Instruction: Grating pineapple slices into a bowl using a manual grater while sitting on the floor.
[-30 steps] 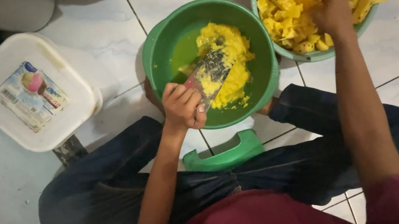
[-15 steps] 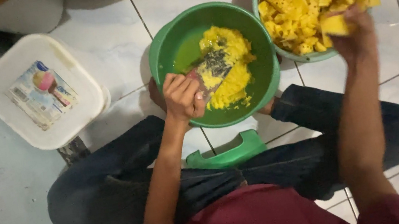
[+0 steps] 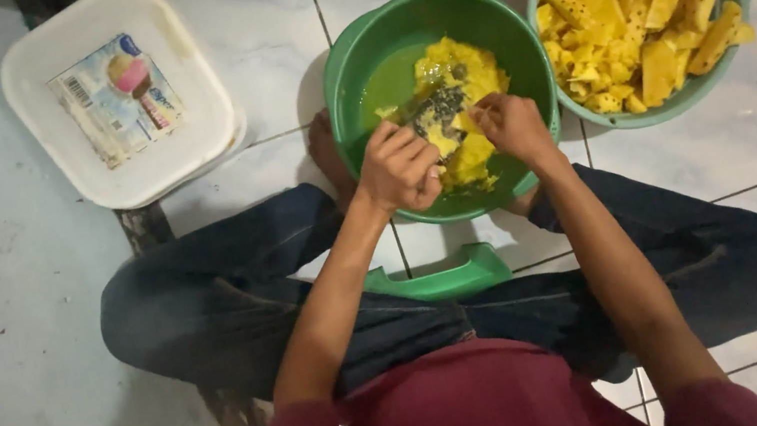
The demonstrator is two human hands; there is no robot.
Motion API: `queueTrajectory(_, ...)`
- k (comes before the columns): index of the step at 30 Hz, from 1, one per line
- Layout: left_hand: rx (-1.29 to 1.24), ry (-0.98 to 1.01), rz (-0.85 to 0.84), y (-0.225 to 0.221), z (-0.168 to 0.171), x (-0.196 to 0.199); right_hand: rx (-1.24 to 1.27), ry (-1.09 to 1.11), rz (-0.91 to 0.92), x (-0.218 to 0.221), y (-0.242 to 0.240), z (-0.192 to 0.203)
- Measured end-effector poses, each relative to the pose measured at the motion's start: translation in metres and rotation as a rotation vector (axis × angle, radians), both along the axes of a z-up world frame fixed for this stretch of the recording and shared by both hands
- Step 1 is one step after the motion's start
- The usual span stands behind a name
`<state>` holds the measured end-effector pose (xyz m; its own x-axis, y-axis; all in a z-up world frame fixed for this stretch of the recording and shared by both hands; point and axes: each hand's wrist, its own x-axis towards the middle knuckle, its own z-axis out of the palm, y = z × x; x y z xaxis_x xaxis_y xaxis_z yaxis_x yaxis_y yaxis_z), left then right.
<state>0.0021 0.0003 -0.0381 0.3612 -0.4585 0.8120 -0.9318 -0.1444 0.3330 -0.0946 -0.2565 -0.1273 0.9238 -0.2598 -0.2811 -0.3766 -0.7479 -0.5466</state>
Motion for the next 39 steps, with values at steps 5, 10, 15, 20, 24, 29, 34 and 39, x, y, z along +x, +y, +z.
queueTrajectory(5, 0.038, 0.0, -0.019, 0.002, 0.005, 0.002, -0.096, -0.254, 0.216, -0.009, 0.032, 0.041)
queueTrajectory(10, 0.067, -0.005, -0.063, 0.002, 0.013, 0.003, -0.225, -0.168, 0.038, -0.014, -0.002, -0.021)
queueTrajectory(15, 0.074, -0.004, -0.044, 0.001, 0.013, 0.006, -0.043, -0.312, 0.085, -0.006, 0.023, 0.001)
queueTrajectory(20, 0.041, -0.017, -0.031, -0.005, 0.018, 0.01, 0.05, -0.303, -0.022, 0.011, 0.006, 0.021)
queueTrajectory(24, 0.044, -0.017, -0.01, -0.003, 0.018, 0.007, -0.074, -0.248, 0.133, 0.02, 0.022, 0.005)
queueTrajectory(29, 0.047, 0.001, -0.011, -0.002, 0.022, 0.013, 0.064, -0.457, 0.302, -0.027, 0.059, 0.043)
queueTrajectory(34, 0.037, 0.0, -0.029, -0.006, 0.025, 0.016, 0.111, -0.478, 0.239, -0.055, 0.036, 0.048)
queueTrajectory(39, 0.034, -0.022, 0.004, -0.008, 0.031, 0.008, 0.146, -0.524, 0.01, -0.041, 0.061, 0.081)
